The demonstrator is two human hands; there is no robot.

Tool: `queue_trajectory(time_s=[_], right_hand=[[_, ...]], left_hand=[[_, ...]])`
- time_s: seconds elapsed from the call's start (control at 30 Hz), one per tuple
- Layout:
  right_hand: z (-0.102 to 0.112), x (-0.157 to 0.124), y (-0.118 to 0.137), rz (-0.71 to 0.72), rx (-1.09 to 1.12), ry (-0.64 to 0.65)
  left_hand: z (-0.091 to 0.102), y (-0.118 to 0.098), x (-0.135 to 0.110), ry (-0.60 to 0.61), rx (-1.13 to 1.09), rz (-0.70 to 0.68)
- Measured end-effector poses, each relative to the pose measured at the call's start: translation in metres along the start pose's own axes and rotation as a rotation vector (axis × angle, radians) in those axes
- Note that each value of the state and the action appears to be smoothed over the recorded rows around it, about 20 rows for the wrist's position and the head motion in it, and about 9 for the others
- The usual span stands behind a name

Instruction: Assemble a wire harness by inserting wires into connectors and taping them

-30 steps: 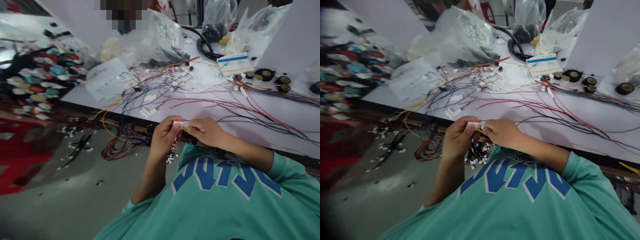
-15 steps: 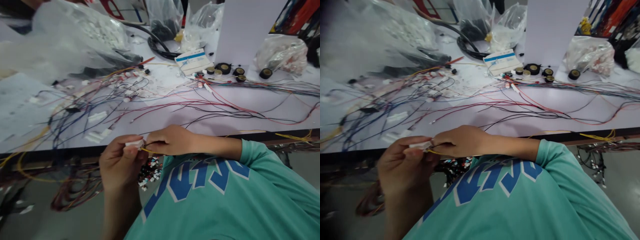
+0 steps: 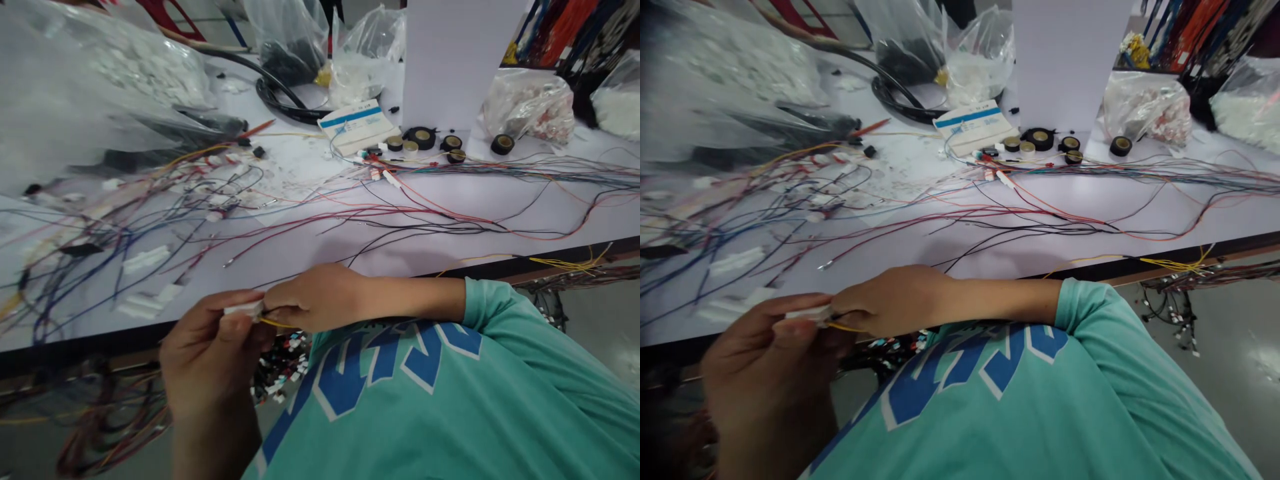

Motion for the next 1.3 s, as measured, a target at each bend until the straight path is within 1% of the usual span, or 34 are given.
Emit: queue_trajectory(time_s=[0.03, 0.1, 0.13, 0.17, 0.23, 0.27, 0.3, 0.33, 0.37, 0.43, 0.5, 0.63, 0.7, 0.8, 0.87, 0.9, 0.93, 0.97, 1.0, 1.03, 1.07, 1.1, 1.13, 1.17, 1.2, 1.23, 1.27, 1.3], right_hand=[[0.004, -0.002, -0.002, 0.043, -0.020, -0.017], [0.019, -0.012, -0.013, 0.101, -0.057, -0.136], [0.030, -0.022, -0.022, 0.089, -0.079, -0.228], [0.041, -0.033, -0.033, 0.020, -0.100, -0.323], [0.063, -0.061, -0.063, -0.230, -0.223, -0.455], [0.071, -0.076, -0.080, -0.382, -0.304, -0.479], [0.078, -0.090, -0.096, -0.542, -0.375, -0.473], [0.081, -0.101, -0.111, -0.686, -0.429, -0.436], [0.082, -0.110, -0.123, -0.790, -0.465, -0.377], [0.078, -0.121, -0.140, -0.894, -0.508, -0.257], [0.070, -0.123, -0.147, -0.916, -0.527, -0.195], [0.059, -0.123, -0.150, -0.906, -0.528, -0.232], [0.059, -0.124, -0.151, -0.876, -0.539, -0.232], [0.060, -0.128, -0.152, -0.857, -0.575, -0.191], [0.061, -0.130, -0.153, -0.855, -0.564, -0.186], [0.062, -0.131, -0.153, -0.851, -0.542, -0.203], [0.062, -0.132, -0.154, -0.846, -0.512, -0.233], [0.063, -0.133, -0.155, -0.841, -0.473, -0.272], [0.063, -0.135, -0.156, -0.838, -0.426, -0.316], [0.063, -0.137, -0.158, -0.835, -0.369, -0.358], [0.064, -0.139, -0.160, -0.829, -0.306, -0.400], [0.064, -0.141, -0.162, -0.818, -0.241, -0.438], [0.064, -0.142, -0.164, -0.802, -0.177, -0.470], [0.064, -0.144, -0.166, -0.780, -0.117, -0.496], [0.065, -0.146, -0.168, -0.757, -0.061, -0.516], [0.065, -0.147, -0.170, -0.736, -0.009, -0.529], [0.065, -0.148, -0.171, -0.715, 0.039, -0.538], [0.066, -0.149, -0.172, -0.696, 0.085, -0.544]], left_hand=[[0.001, -0.001, 0.003, 0.003, -0.001, 0.002], [0.004, -0.003, 0.009, -0.009, -0.018, 0.000], [0.006, -0.002, 0.013, -0.025, -0.028, -0.005], [0.008, -0.002, 0.017, -0.045, -0.038, -0.011], [0.013, 0.001, 0.023, -0.078, -0.043, 0.002], [0.016, 0.003, 0.025, -0.099, -0.039, 0.023], [0.019, 0.005, 0.027, -0.116, -0.034, 0.050], [0.022, 0.008, 0.029, -0.129, -0.027, 0.084], [0.025, 0.010, 0.031, -0.136, -0.017, 0.119], [0.030, 0.013, 0.036, -0.128, 0.009, 0.194], [0.036, 0.016, 0.040, -0.107, 0.042, 0.265], [0.048, 0.019, 0.046, -0.080, 0.117, 0.381], [0.054, 0.019, 0.046, -0.099, 0.165, 0.394], [0.059, 0.019, 0.046, -0.137, 0.242, 0.418], [0.062, 0.018, 0.048, -0.155, 0.360, 0.452], [0.063, 0.017, 0.050, -0.169, 0.462, 0.448], [0.063, 0.017, 0.054, -0.206, 0.590, 0.412], [0.062, 0.015, 0.058, -0.272, 0.727, 0.330], [0.060, 0.014, 0.063, -0.350, 0.843, 0.219], [0.056, 0.012, 0.067, -0.427, 0.906, 0.107], [0.050, 0.011, 0.071, -0.491, 0.909, 0.018], [0.041, 0.009, 0.075, -0.524, 0.862, -0.038], [0.029, 0.008, 0.079, -0.501, 0.783, -0.069], [0.014, 0.006, 0.081, -0.443, 0.708, -0.085], [-0.005, 0.004, 0.083, -0.333, 0.677, -0.130], [-0.027, 0.002, 0.084, -0.181, 0.677, -0.225], [-0.052, 0.001, 0.085, -0.014, 0.703, -0.336], [-0.078, 0.000, 0.085, 0.126, 0.752, -0.444]])
Point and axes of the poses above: each hand's wrist, its own x-axis towards the middle knuckle, its own z-axis out of the back of the hand, y = z × x, the point moved 1 cm from there along x, towards the middle knuckle, and after that the axes turned 1 degree about z, right-handed, at the moved point
